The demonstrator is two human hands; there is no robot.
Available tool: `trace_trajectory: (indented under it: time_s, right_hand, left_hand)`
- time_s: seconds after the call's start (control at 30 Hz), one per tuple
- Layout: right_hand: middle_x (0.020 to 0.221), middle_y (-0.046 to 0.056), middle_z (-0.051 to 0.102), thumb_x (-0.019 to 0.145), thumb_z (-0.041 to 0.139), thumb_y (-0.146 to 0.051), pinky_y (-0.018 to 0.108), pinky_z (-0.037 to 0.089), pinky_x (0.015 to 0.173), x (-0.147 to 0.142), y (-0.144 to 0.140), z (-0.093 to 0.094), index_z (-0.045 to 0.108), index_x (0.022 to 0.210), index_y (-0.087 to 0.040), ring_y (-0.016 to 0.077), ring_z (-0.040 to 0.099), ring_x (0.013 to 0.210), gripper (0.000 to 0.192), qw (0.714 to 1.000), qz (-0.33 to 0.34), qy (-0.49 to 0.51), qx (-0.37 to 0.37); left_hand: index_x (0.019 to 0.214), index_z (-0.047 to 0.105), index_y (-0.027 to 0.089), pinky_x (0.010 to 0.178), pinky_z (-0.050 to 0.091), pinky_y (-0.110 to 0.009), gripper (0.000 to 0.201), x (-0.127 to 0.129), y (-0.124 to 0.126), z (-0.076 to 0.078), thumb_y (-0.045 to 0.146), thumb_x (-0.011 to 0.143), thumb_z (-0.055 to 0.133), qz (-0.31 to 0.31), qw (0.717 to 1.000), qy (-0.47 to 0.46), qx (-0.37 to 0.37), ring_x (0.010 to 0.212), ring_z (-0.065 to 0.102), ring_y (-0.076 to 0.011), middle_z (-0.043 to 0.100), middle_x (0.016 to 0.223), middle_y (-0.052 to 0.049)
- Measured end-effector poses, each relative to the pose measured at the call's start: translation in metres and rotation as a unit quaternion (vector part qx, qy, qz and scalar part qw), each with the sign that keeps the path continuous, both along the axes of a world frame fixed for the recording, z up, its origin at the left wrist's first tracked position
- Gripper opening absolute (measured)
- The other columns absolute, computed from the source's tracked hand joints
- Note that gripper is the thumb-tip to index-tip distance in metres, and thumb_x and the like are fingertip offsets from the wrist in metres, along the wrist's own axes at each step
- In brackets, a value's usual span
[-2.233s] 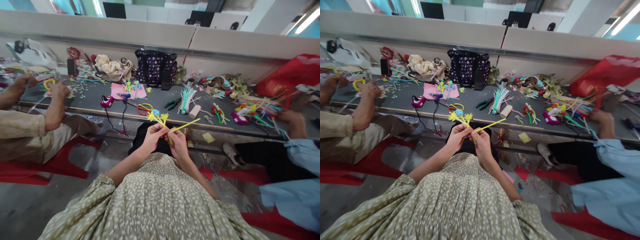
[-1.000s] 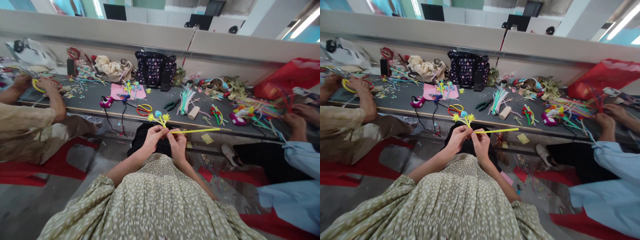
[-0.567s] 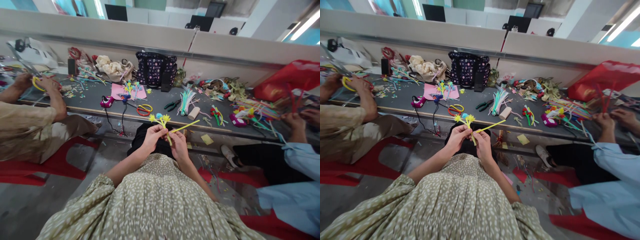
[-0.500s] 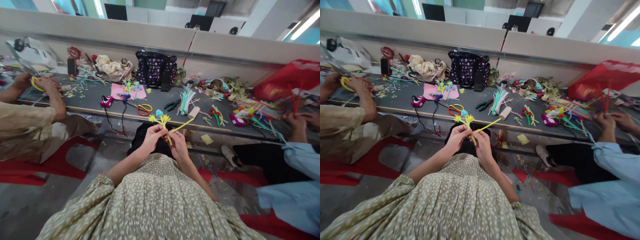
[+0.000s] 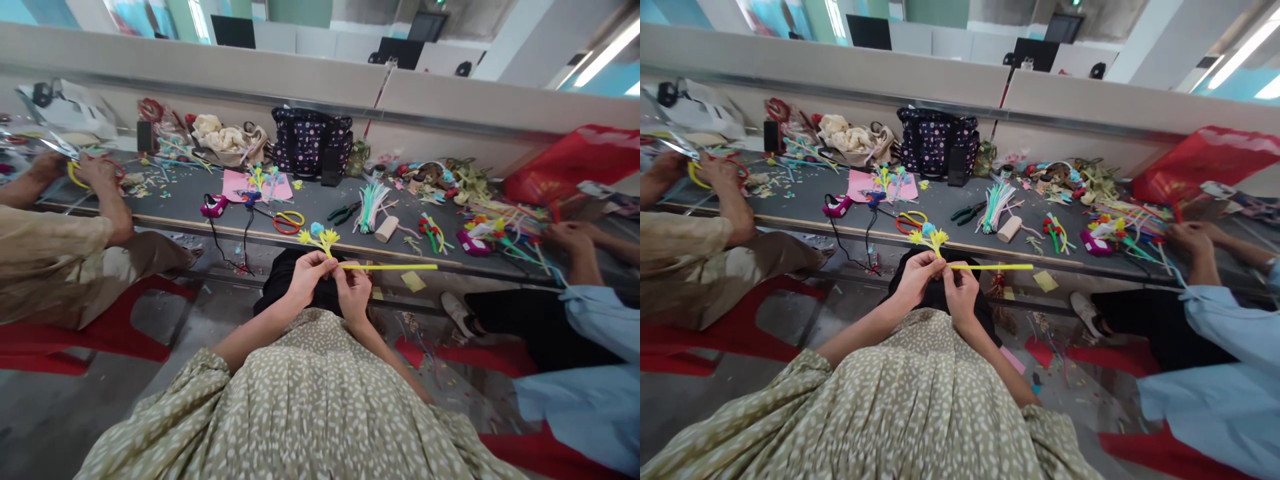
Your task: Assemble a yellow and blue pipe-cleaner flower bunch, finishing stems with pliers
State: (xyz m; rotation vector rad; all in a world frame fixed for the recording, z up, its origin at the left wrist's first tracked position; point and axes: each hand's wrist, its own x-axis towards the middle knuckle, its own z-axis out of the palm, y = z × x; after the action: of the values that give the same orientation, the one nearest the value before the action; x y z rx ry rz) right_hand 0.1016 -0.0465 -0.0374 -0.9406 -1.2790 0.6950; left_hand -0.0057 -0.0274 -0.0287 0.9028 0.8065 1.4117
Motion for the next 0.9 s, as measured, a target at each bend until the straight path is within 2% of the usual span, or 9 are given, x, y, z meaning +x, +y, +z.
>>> trace_trajectory:
  time_s: [0.1, 0.2, 0.37, 0.57, 0.63, 0.73, 0.9]
  right_hand:
    - [0.073, 0.0, 0.062, 0.085, 0.062, -0.028, 0.028, 0.047, 0.068, 0.0, -0.001, 0.001, 0.066, 0.075, -0.021, 0.0151, 0.058, 0.069, 0.013, 1.0, 0.013, 0.01, -0.005]
    - [0.069, -0.001, 0.062, 0.083, 0.065, -0.029, 0.027, 0.047, 0.066, 0.0, 0.001, -0.001, 0.066, 0.075, -0.021, 0.0142, 0.058, 0.065, 0.011, 0.991, 0.06, 0.096, -0.071]
    - [0.063, -0.002, 0.065, 0.073, 0.072, -0.028, 0.024, 0.046, 0.054, 0.002, 0.008, -0.001, 0.067, 0.071, -0.02, 0.0118, 0.055, 0.053, 0.009, 0.942, 0.151, 0.229, -0.196]
    - [0.059, -0.002, 0.064, 0.068, 0.073, -0.025, 0.025, 0.049, 0.055, 0.007, 0.009, 0.003, 0.065, 0.065, -0.02, 0.0118, 0.056, 0.053, 0.01, 0.879, 0.232, 0.295, -0.295]
    - [0.06, -0.003, 0.063, 0.067, 0.074, -0.024, 0.025, 0.049, 0.056, 0.007, 0.008, 0.003, 0.064, 0.066, -0.02, 0.0115, 0.055, 0.053, 0.011, 0.87, 0.243, 0.305, -0.302]
    - [0.063, -0.003, 0.062, 0.068, 0.074, -0.024, 0.024, 0.048, 0.058, 0.004, 0.006, 0.003, 0.064, 0.068, -0.02, 0.0108, 0.054, 0.054, 0.011, 0.887, 0.225, 0.304, -0.264]
    - [0.068, -0.003, 0.06, 0.079, 0.067, -0.029, 0.026, 0.046, 0.063, 0.0, 0.003, 0.001, 0.063, 0.077, -0.022, 0.0129, 0.054, 0.061, 0.008, 0.968, 0.112, 0.188, -0.12]
  left_hand:
    - [0.062, 0.058, 0.014, 0.049, 0.033, -0.019, 0.03, -0.001, 0.0, 0.001, 0.032, 0.064, 0.081, 0.002, 1.0, -0.012, 0.009, 0.05, 0.043, -0.0047, 0.051, 0.055, 0.005]
    - [0.062, 0.056, 0.014, 0.052, 0.038, -0.02, 0.031, -0.002, -0.001, 0.003, 0.032, 0.064, 0.081, -0.011, 0.999, -0.027, 0.014, 0.051, 0.047, -0.0061, 0.054, 0.057, 0.004]
    - [0.066, 0.056, 0.015, 0.051, 0.043, -0.022, 0.032, -0.003, -0.001, 0.001, 0.035, 0.065, 0.08, -0.032, 0.999, -0.034, 0.009, 0.052, 0.051, -0.0077, 0.056, 0.061, 0.003]
    - [0.072, 0.06, 0.014, 0.046, 0.044, -0.022, 0.033, -0.004, -0.002, -0.002, 0.038, 0.064, 0.082, -0.059, 0.997, -0.042, -0.016, 0.049, 0.05, -0.0074, 0.057, 0.062, 0.002]
    - [0.073, 0.061, 0.014, 0.046, 0.044, -0.022, 0.033, -0.004, -0.002, -0.002, 0.038, 0.064, 0.082, -0.069, 0.997, -0.043, -0.017, 0.049, 0.051, -0.0077, 0.058, 0.062, 0.001]
    - [0.07, 0.061, 0.013, 0.05, 0.044, -0.022, 0.032, -0.003, -0.002, -0.001, 0.036, 0.064, 0.082, -0.057, 0.998, -0.031, -0.001, 0.051, 0.052, -0.0075, 0.059, 0.064, 0.0]
    - [0.069, 0.063, 0.013, 0.051, 0.04, -0.02, 0.028, -0.001, -0.001, 0.0, 0.037, 0.068, 0.079, -0.029, 0.999, 0.007, 0.016, 0.053, 0.05, -0.007, 0.058, 0.061, 0.001]
